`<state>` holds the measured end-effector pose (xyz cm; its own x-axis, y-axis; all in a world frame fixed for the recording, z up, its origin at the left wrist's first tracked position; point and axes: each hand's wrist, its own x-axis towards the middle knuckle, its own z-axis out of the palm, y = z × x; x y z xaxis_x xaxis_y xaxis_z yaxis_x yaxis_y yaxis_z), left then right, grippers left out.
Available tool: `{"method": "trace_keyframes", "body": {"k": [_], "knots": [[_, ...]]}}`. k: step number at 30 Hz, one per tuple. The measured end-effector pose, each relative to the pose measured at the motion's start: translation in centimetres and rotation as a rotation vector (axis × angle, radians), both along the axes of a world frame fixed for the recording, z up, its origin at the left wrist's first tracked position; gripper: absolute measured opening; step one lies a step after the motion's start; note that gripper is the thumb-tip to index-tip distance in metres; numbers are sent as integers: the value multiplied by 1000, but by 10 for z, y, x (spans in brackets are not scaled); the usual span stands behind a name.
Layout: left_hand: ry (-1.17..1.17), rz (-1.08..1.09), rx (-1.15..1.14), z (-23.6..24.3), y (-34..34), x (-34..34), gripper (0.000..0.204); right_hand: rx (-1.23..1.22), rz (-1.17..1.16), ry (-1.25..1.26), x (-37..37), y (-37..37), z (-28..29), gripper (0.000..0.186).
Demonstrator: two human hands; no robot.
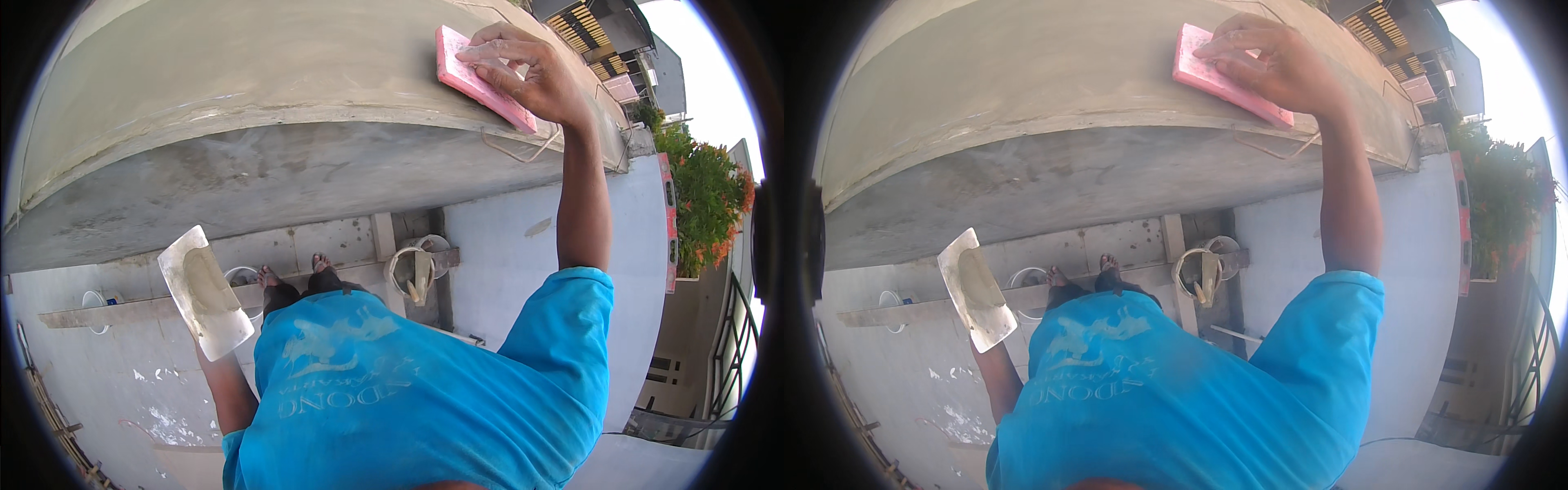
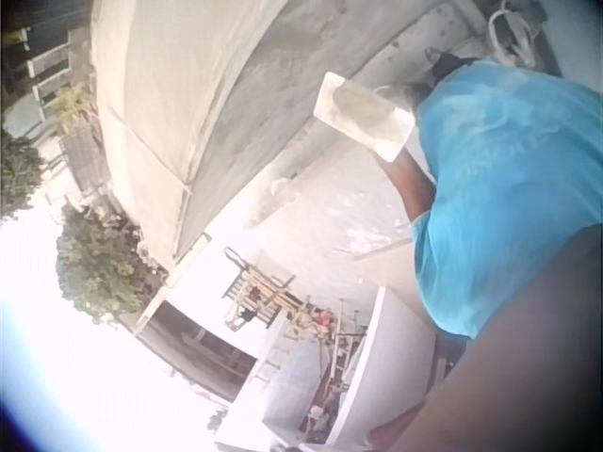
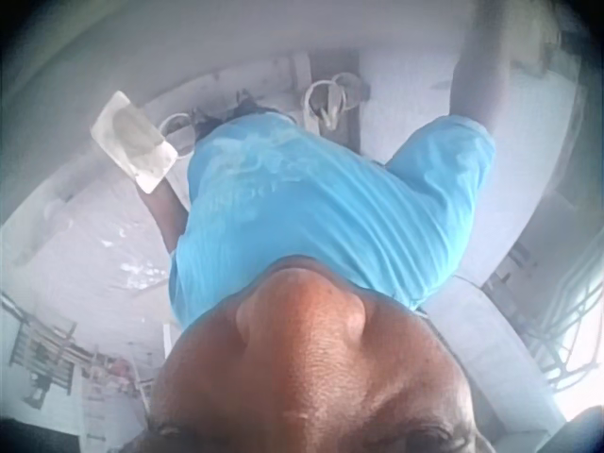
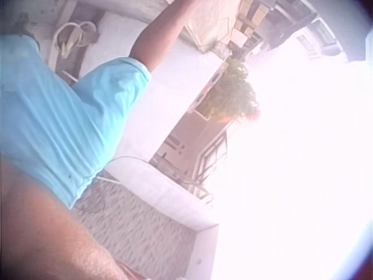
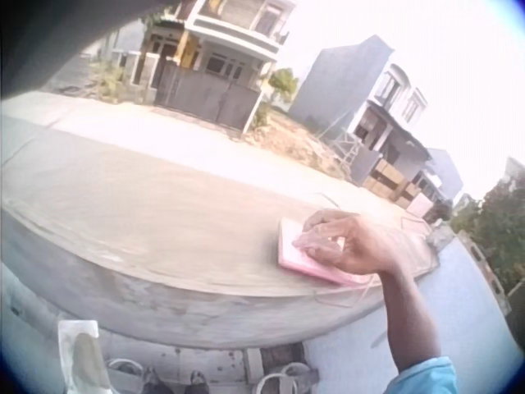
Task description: The person smooths a curved concrete surface using a pink sponge and a trowel. They repeatedly rub the surface, occasionally dipping the sponge into a bucket of water and scraping excess material from the trowel.
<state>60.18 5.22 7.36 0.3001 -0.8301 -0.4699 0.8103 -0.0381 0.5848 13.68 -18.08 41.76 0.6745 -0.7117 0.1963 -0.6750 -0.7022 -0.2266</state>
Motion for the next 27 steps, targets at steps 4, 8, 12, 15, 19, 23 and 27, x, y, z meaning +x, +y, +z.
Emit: {"method": "trace_keyframes", "body": {"k": [4,8,12,15,19,23,27], "knots": [[-15,6,20,-2,1,-2,51,-23,25,16,12,-5,-7,22],[-35,16,30,-5,1,-3,51,25,-15,159,17,-1,8,22],[-53,32,25,-7,-2,-2,51,61,-187,294,19,-3,25,22],[-54,27,27,-8,-3,0,51,37,-201,237,29,-12,33,23],[-57,25,36,-9,-3,2,52,53,-246,316,51,-21,36,28],[-57,24,46,-11,-1,3,52,127,-347,358,64,-12,29,26],[-49,10,61,-13,3,1,52,113,-245,318,58,18,26,20]]}}
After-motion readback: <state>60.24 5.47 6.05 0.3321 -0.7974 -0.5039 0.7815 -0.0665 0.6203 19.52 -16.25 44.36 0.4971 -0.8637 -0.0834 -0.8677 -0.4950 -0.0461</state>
